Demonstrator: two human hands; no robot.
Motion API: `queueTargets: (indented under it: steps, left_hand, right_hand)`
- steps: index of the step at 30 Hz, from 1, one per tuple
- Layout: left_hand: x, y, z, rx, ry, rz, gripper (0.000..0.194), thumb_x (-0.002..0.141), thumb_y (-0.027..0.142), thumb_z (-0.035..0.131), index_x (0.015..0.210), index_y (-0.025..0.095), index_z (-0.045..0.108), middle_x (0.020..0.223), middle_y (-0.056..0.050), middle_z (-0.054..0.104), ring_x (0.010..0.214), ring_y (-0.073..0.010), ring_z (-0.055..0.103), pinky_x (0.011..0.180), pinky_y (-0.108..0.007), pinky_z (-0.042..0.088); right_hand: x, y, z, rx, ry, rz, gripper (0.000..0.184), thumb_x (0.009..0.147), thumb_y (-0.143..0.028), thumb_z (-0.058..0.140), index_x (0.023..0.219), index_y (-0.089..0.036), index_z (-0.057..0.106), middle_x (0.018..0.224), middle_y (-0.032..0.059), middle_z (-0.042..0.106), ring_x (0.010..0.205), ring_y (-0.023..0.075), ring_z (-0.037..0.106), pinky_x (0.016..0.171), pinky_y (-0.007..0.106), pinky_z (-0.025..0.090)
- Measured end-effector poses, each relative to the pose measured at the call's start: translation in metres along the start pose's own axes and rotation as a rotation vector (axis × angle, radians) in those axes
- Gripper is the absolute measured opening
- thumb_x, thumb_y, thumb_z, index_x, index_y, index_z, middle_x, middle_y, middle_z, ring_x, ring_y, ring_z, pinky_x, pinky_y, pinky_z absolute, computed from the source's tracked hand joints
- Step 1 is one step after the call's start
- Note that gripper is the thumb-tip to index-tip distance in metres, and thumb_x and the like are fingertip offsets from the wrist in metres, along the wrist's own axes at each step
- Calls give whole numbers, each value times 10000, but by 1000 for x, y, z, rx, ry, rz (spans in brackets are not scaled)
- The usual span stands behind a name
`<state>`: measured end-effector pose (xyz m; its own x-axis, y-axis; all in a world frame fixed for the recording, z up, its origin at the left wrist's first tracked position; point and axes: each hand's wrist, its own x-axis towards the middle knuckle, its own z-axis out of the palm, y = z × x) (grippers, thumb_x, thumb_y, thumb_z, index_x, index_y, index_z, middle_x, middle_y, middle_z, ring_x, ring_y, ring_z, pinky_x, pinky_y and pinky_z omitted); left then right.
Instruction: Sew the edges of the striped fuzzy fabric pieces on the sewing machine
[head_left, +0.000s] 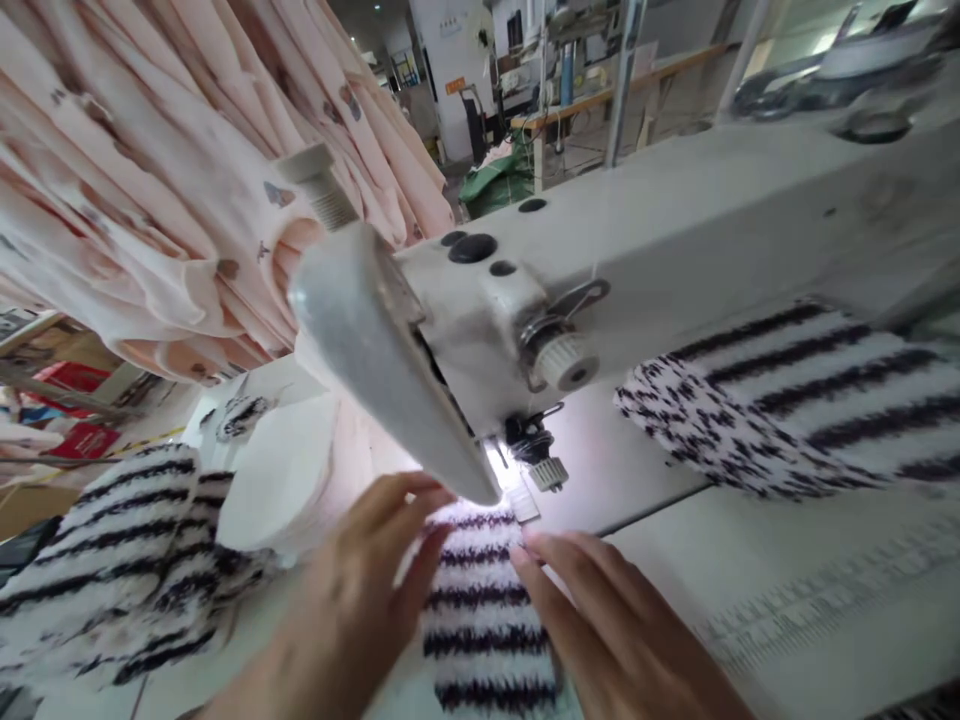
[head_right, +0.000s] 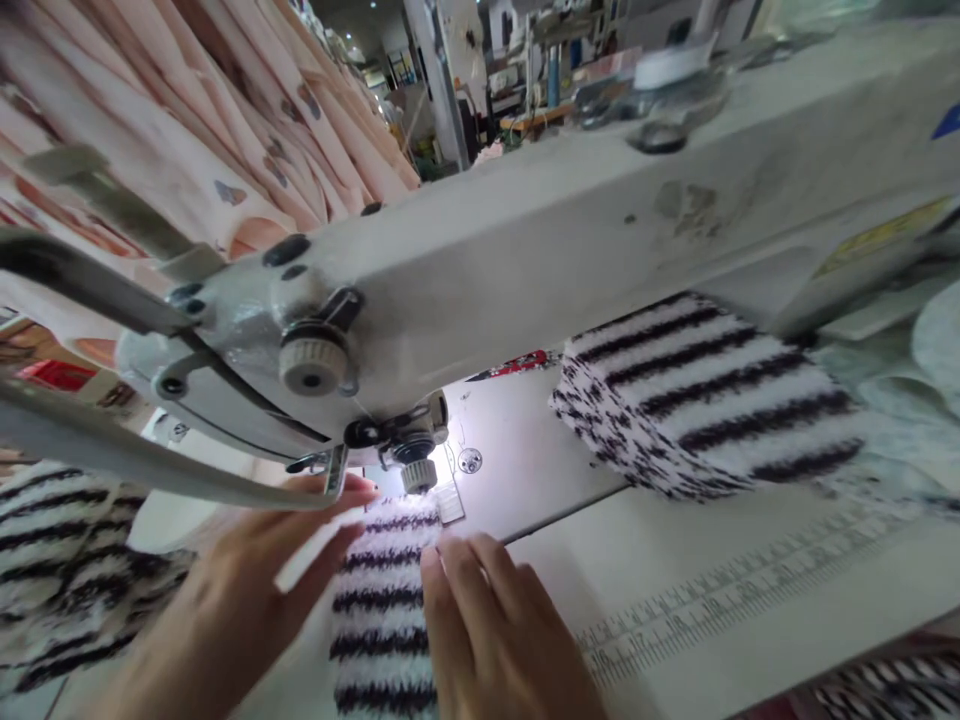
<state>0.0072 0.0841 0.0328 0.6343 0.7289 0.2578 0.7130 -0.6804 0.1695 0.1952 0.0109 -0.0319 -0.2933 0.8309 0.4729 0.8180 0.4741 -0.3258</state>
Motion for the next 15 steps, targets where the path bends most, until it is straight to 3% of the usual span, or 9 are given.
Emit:
queueTargets:
  steps: [2,5,9,15]
  left_hand:
    - [-8,11,6,-49,-46,103,295,886,80,428,1164,139,508,1123,-93,581,1040,-153,548,902,-252,489]
    - [-18,19,18,-35,-141,186,372,880,59,380,1248,51,434,1249,-163,513,1195,-224,457,1000,-354,452]
    - [-19,15,25,-7,-144,109,392,893,79,365,1284,87,397,1268,-149,521,1195,-219,476,988,-380,471]
    - [-14,10,26,-54,-121,58,447,879,59,361,1323,105,338,1250,-150,538,1177,-214,506,973,-403,483]
  right_hand:
    - [3,0,4,-111,14,-73,474,875,-58,202,1123,-124,601,1201,68,583,1095,227,527,776,306,484]
    - [6,-2,14,-193,-1,-124,490,843,-35,212,1132,-109,602,1225,80,570,1132,222,502,806,328,474]
    - [9,-1,22,-246,-34,-134,503,821,-41,216,1147,-104,595,1228,83,568,1128,231,507,814,359,469]
    - [19,3,31,-223,62,-148,478,818,-29,238,1134,-81,591,1205,88,584,1018,213,568,785,367,454]
